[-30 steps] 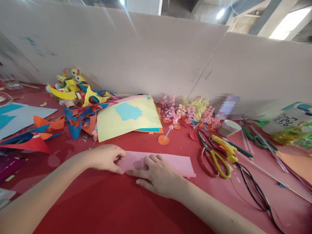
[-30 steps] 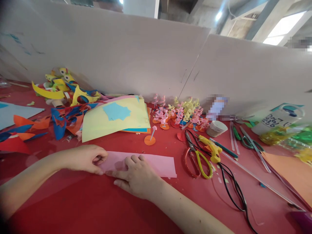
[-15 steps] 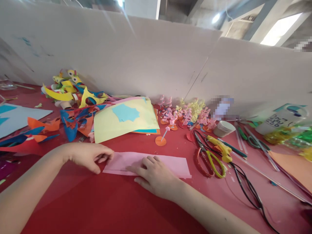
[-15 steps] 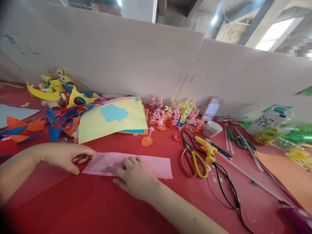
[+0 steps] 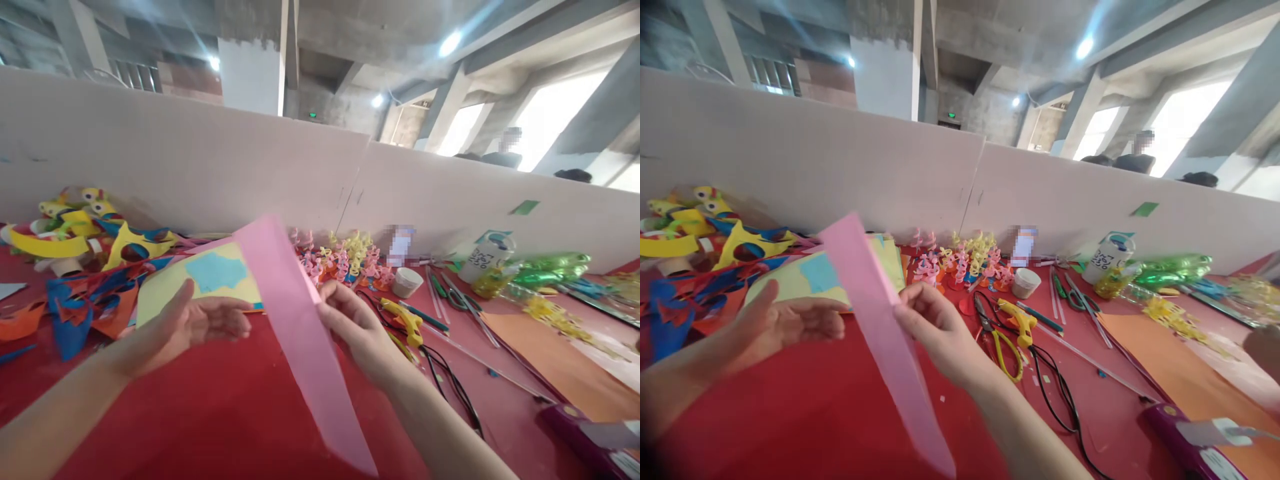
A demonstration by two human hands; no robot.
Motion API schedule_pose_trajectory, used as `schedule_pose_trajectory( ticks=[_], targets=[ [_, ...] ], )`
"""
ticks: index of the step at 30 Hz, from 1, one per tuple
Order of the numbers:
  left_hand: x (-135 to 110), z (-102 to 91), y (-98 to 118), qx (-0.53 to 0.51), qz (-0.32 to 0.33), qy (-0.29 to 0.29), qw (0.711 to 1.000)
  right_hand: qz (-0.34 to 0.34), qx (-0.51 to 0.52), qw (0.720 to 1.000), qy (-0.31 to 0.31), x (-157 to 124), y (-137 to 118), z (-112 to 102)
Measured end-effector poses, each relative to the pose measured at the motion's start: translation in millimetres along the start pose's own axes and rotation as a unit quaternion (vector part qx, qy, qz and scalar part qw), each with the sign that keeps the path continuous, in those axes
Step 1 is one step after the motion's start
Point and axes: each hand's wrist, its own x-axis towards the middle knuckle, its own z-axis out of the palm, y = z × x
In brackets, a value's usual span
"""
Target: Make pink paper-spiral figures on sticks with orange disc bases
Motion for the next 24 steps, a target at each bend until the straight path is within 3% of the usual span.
schedule_pose_trajectory(
  ticks=[3, 5, 9, 12, 14, 17, 21, 24],
  targets=[
    [5.3, 34.0, 15.3, -0.175, 0.024, -0.017, 0.984, 0.008, 0.022, 1.0, 0.021, 5.1, -0.9, -6.3],
    [6.6, 50.9, 16.8, -0.194, 0.024, 0.002, 0.981, 0.012, -0.005, 1.0, 0.003, 7.2, 2.8, -5.0],
    [6.5, 65.1, 11.5, -0.186, 0.012, 0.114, 0.976, 0.016, -0.013, 0.997, -0.072, 2.6, 1.0, 2.7],
    [1.6, 66.3, 10.0, -0.25, 0.02, 0.055, 0.966, 0.038, 0.055, 0.986, -0.152, -4.6, -6.4, 5.3],
    [-3.6, 66.4, 9.3, -0.298, -0.01, 0.001, 0.955, 0.049, 0.064, 0.983, -0.167, -6.8, -9.1, 4.5],
    [-8.8, 66.3, 5.8, -0.303, -0.041, 0.009, 0.952, 0.045, 0.002, 0.992, -0.116, -4.4, -8.3, 1.3],
    [-8.5, 66.2, 1.5, -0.24, -0.013, 0.068, 0.968, 0.038, -0.065, 0.995, -0.06, 1.7, -5.7, -1.2],
    [-9.6, 67.7, 4.4, -0.209, -0.012, 0.044, 0.977, 0.02, -0.041, 0.998, -0.039, 4.8, -6.0, -0.6]
  ],
)
